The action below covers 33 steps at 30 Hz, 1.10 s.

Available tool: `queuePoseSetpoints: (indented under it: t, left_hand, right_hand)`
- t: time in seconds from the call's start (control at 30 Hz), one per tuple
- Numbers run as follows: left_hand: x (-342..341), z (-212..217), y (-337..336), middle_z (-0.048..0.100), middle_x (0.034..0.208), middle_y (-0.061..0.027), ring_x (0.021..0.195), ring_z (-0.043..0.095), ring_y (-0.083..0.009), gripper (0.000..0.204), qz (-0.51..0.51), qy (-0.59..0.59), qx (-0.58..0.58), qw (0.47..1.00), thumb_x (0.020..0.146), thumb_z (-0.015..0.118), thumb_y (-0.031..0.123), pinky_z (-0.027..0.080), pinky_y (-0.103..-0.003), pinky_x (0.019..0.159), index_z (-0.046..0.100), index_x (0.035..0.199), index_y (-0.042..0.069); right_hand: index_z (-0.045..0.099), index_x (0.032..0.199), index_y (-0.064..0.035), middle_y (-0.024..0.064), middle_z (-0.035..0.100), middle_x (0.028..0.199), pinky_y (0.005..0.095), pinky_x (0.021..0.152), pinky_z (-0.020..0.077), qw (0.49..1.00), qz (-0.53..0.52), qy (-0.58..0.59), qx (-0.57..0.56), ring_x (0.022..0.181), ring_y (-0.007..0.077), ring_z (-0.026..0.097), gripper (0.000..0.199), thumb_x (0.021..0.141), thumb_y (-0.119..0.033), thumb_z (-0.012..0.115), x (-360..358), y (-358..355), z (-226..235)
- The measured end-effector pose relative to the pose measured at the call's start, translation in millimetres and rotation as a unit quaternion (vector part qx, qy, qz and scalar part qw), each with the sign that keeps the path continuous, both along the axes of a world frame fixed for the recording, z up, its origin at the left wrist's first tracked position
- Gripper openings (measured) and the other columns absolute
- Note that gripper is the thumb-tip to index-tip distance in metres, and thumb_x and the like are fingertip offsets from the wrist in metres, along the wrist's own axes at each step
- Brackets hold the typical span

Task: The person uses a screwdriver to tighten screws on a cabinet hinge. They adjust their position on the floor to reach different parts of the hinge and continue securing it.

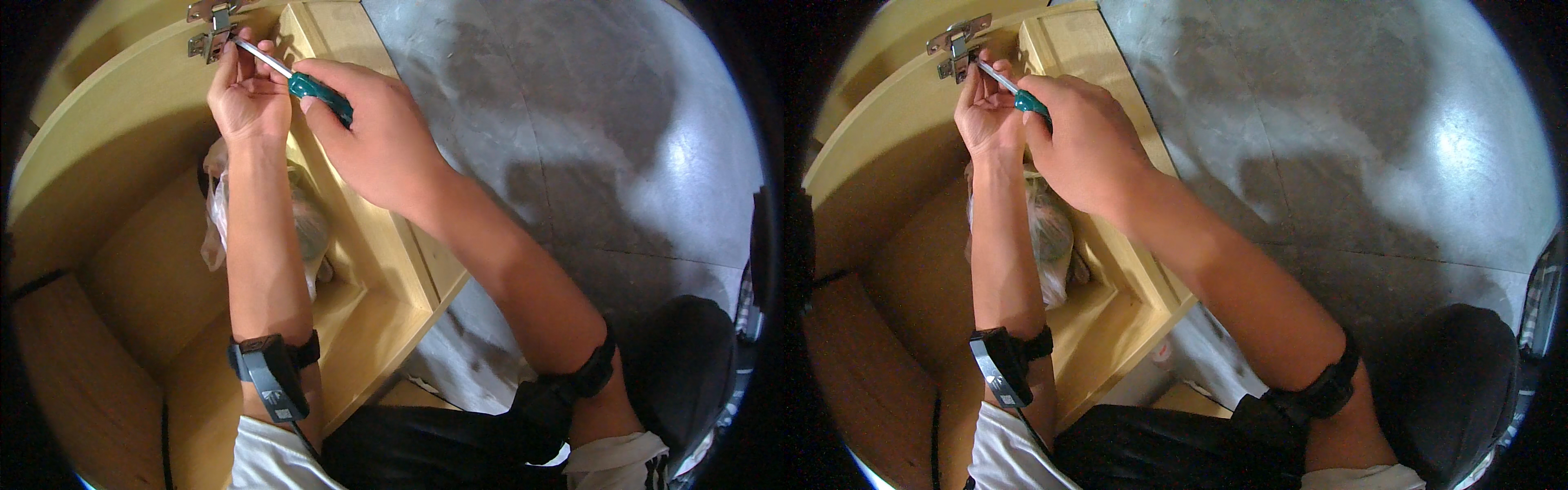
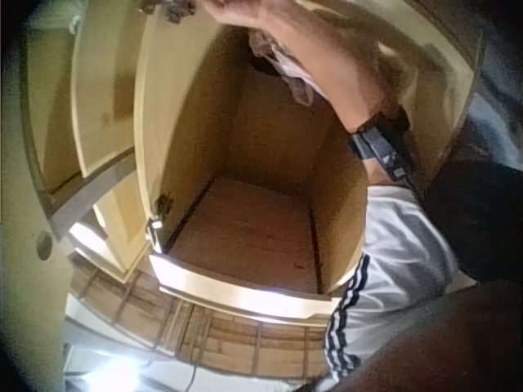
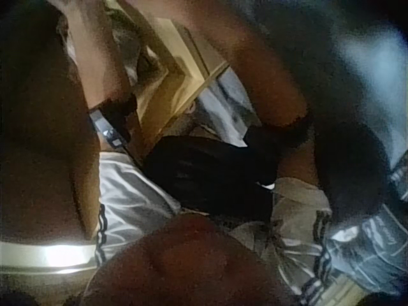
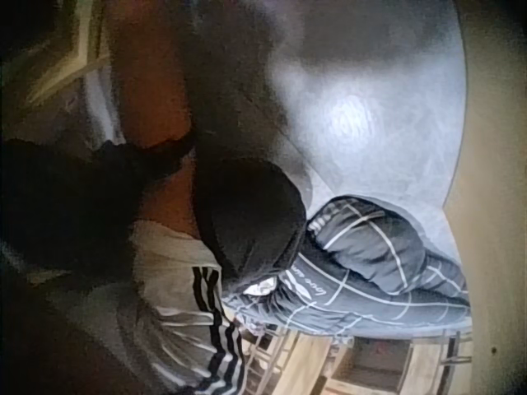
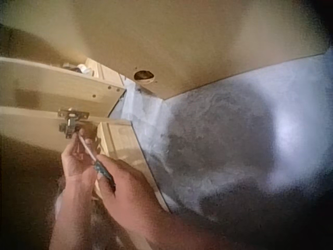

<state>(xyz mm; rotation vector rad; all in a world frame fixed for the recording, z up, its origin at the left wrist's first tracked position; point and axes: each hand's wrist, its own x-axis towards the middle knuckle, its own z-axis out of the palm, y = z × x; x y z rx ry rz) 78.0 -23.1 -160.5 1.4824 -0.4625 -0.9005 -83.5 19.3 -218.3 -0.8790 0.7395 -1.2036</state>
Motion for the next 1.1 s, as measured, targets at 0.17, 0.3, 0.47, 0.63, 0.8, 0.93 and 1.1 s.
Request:
queuePoseSetpoints:
  t: [0.17, 0.3, 0.47, 0.63, 0.8, 0.93, 1.1]
  left_hand:
    - [2.7, -0.6, 0.6, 0.066, 0.096, -0.0088, 0.082, 0.061, -0.0219, 0.017, 0.014, 0.009, -0.001, 1.0, 0.092, 0.055, 0.015, 0.046, -0.026, 0.06, 0.06, 0.102, 0.002]
    - [-0.3, 2.1, 2.7, 0.066, 0.094, -0.0078, 0.082, 0.06, -0.0191, 0.018, 0.005, 0.013, 0.026, 1.0, 0.091, 0.056, 0.015, 0.045, -0.025, 0.06, 0.06, 0.102, 0.001]
    - [-5.2, 3.5, -1.5, 0.066, 0.093, -0.0073, 0.081, 0.06, -0.0191, 0.02, 0.028, -0.003, 0.027, 0.999, 0.092, 0.056, 0.016, 0.045, -0.024, 0.06, 0.06, 0.104, 0.001]
    - [-5.1, 3.3, -2.8, 0.066, 0.095, -0.0082, 0.082, 0.06, -0.0207, 0.017, 0.027, 0.005, 0.02, 0.999, 0.092, 0.056, 0.014, 0.047, -0.025, 0.061, 0.06, 0.103, 0.001]
    - [-1.5, 1.7, -2.9, 0.066, 0.097, -0.009, 0.082, 0.06, -0.0225, 0.016, 0.012, 0.028, 0.004, 1.0, 0.092, 0.055, 0.014, 0.049, -0.027, 0.062, 0.06, 0.1, 0.0]
    - [3.4, 3.2, -2.4, 0.066, 0.098, -0.0089, 0.082, 0.061, -0.024, 0.018, -0.035, 0.085, 0.005, 0.996, 0.093, 0.054, 0.016, 0.05, -0.029, 0.065, 0.06, 0.1, 0.0]
    - [5.4, 5.2, 0.6, 0.065, 0.089, -0.0087, 0.078, 0.06, -0.0227, 0.021, -0.028, 0.121, 0.001, 0.992, 0.093, 0.054, 0.019, 0.051, -0.029, 0.068, 0.06, 0.1, 0.001]
  right_hand:
    - [0.058, 0.113, 0.0031, 0.0198, 0.064, 0.089, 0.0329, 0.069, 0.0485, 1.0, 0.013, -0.006, -0.004, 0.073, 0.0269, 0.062, 0.028, 0.087, -0.009, 0.057, 3.4, -0.9, -0.1]
    - [0.058, 0.113, 0.0031, 0.0197, 0.064, 0.09, 0.0331, 0.068, 0.0482, 0.999, 0.03, -0.015, 0.025, 0.072, 0.0265, 0.061, 0.028, 0.087, -0.009, 0.057, 3.7, 0.4, 1.1]
    - [0.058, 0.113, 0.0029, 0.0204, 0.064, 0.092, 0.0328, 0.069, 0.0483, 1.0, 0.019, -0.001, 0.014, 0.074, 0.0269, 0.062, 0.029, 0.088, -0.01, 0.057, 1.6, 0.4, 3.2]
    - [0.058, 0.111, 0.0014, 0.0208, 0.062, 0.1, 0.041, 0.08, 0.047, 0.999, 0.032, -0.02, 0.026, 0.089, 0.0356, 0.059, 0.027, 0.086, -0.008, 0.055, -0.2, 0.6, 3.9]
    - [0.057, 0.112, 0.0023, 0.0207, 0.062, 0.095, 0.0374, 0.071, 0.0483, 1.0, 0.014, 0.012, 0.013, 0.08, 0.0336, 0.061, 0.027, 0.087, -0.008, 0.056, 0.5, -0.1, 7.8]
    - [0.056, 0.112, 0.001, 0.0212, 0.06, 0.095, 0.0424, 0.075, 0.0469, 0.999, 0.01, 0.043, 0.014, 0.085, 0.0381, 0.059, 0.027, 0.086, -0.007, 0.055, -0.8, 2.0, 19.3]
    - [0.054, 0.119, -0.0028, 0.0212, 0.058, 0.094, 0.045, 0.075, 0.0459, 0.988, 0.04, 0.152, 0.003, 0.086, 0.0402, 0.056, 0.033, 0.086, -0.007, 0.055, 2.1, 3.9, 44.8]
